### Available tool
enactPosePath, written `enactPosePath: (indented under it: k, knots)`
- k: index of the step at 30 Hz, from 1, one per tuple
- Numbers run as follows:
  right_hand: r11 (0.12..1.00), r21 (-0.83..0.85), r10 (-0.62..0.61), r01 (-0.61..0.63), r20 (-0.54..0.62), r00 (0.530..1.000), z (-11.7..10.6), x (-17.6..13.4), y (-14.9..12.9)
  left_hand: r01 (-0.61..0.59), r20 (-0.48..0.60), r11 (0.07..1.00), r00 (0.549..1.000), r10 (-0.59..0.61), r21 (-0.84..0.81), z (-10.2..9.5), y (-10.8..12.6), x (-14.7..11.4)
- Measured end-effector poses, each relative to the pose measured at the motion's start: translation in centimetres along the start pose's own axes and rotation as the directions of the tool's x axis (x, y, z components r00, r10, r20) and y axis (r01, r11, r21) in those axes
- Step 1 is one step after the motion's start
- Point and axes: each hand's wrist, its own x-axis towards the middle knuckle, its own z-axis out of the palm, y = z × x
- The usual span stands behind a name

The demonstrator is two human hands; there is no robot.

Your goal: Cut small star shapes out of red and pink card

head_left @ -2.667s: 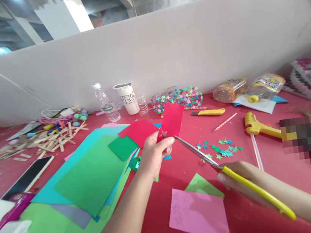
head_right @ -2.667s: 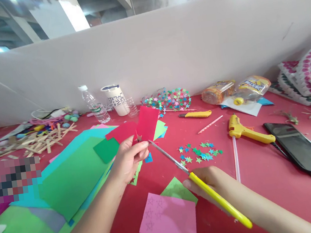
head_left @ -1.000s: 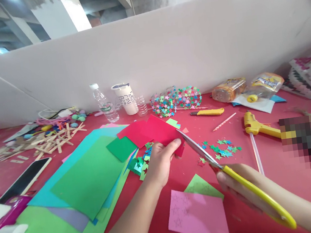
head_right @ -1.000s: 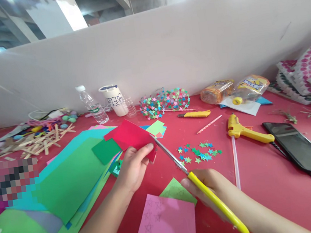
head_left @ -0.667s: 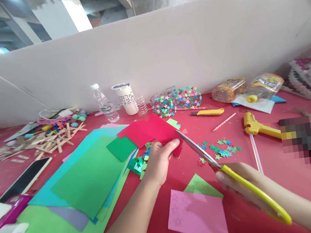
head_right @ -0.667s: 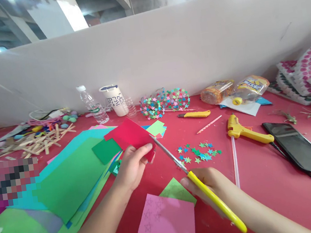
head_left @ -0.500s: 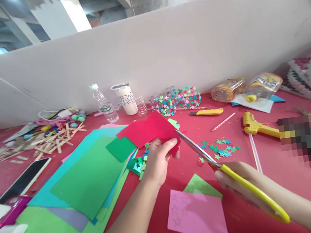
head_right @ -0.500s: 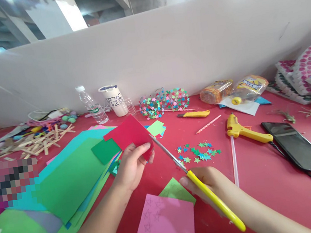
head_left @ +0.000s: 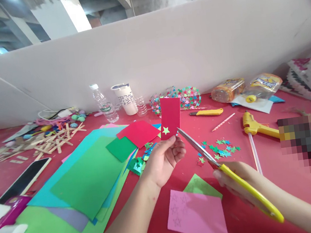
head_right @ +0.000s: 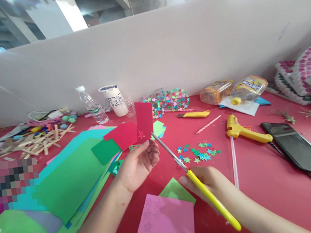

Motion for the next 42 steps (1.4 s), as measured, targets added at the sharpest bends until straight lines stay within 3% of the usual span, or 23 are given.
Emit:
enactPosePath:
  k: [3, 7, 14, 20, 29, 38, 42]
  knots:
    - [1.000, 0.012, 0.010, -0.009, -0.003, 1.000, 0.1, 0.1, 0.1, -0.126, -0.040, 0.988, 0.991, 0.130, 0.092, 0.0, -0.2, 0.0]
    - [1.000, -0.001, -0.019, 0.019, -0.012, 1.000, 0.3, 0.3, 0.4, -0.308, -0.067, 0.907, 0.938, 0.340, 0.288, 0.3, -0.4, 0.0]
    - [0.997, -0.034, -0.062, 0.063, 0.049, 0.997, 0.0, 0.1, 0.7, -0.385, -0.127, 0.842, 0.880, 0.459, 0.377, 0.5, -0.4, -0.2]
    - [0.971, -0.113, -0.203, 0.212, 0.086, 0.975, -0.6, -0.1, 0.7, -0.409, -0.079, 0.801, 0.870, 0.487, 0.436, -0.1, -0.3, -0.1]
    - [0.969, -0.130, -0.191, 0.208, 0.130, 0.973, -1.0, -0.3, 0.8, -0.379, -0.002, 0.764, 0.896, 0.445, 0.521, -0.4, -0.1, 0.1]
    - [0.990, -0.139, -0.017, 0.025, 0.056, 0.998, -1.3, -1.0, -0.6, -0.353, 0.031, 0.671, 0.897, 0.441, 0.652, -1.0, 0.5, 0.0]
    - [0.995, -0.090, 0.041, -0.037, 0.042, 0.998, -1.1, -1.2, -1.0, -0.356, 0.029, 0.701, 0.901, 0.432, 0.618, -0.8, 0.8, -0.1]
